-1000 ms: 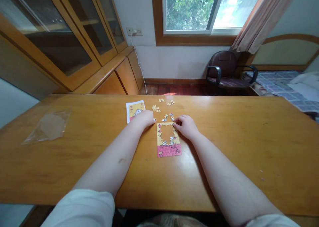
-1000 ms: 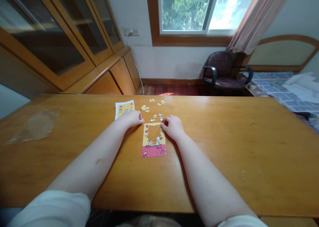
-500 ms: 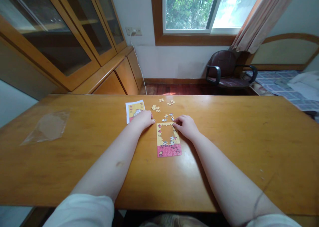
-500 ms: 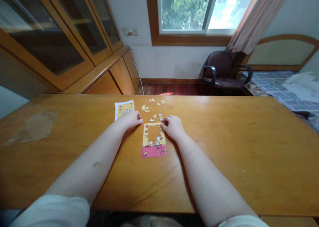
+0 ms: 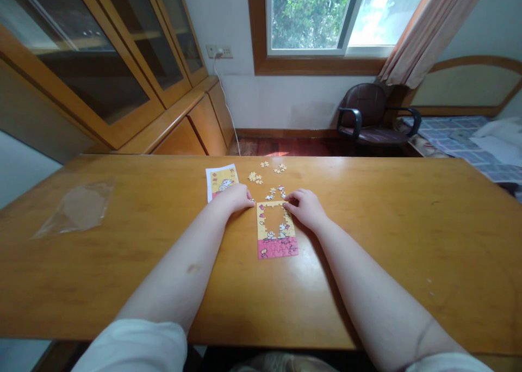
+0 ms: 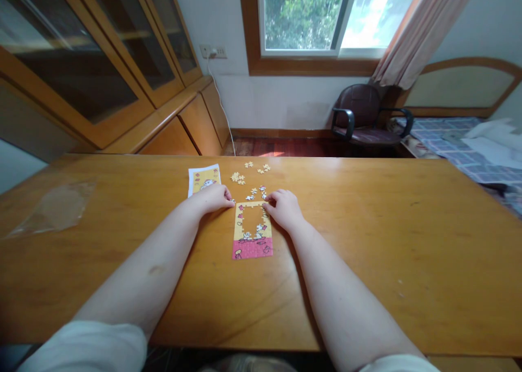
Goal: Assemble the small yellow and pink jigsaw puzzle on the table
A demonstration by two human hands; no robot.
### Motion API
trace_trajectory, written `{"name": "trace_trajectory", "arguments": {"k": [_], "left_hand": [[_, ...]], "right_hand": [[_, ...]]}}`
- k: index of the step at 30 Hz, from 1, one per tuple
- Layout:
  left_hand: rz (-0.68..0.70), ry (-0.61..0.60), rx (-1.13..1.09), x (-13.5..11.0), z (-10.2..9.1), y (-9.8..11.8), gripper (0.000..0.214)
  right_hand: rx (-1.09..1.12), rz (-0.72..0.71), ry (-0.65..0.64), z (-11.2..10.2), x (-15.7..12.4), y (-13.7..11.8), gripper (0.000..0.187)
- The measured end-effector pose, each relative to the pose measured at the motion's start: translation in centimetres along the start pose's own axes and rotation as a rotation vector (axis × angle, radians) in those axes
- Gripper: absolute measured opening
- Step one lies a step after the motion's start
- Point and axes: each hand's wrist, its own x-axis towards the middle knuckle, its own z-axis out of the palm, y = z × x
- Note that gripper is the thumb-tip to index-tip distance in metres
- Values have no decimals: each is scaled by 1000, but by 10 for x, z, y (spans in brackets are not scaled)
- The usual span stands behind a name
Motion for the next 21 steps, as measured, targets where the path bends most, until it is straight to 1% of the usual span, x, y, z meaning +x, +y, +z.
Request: {"name": "trace_trajectory", "arguments": {"k": [10, 12, 16, 21], "left_hand": [[26, 10, -69, -2, 1, -2, 13], [19, 26, -79, -3, 1, -2, 17], [-1, 48, -93, -5, 1, -1, 30], [7, 33, -100, -8, 0, 1, 31]], "right_hand": [[4, -2, 13, 0, 0, 0, 13], [6, -3, 12, 1, 0, 0, 13], [6, -14, 15, 1, 0, 1, 13], [6, -12, 14, 1, 0, 2, 12]]}}
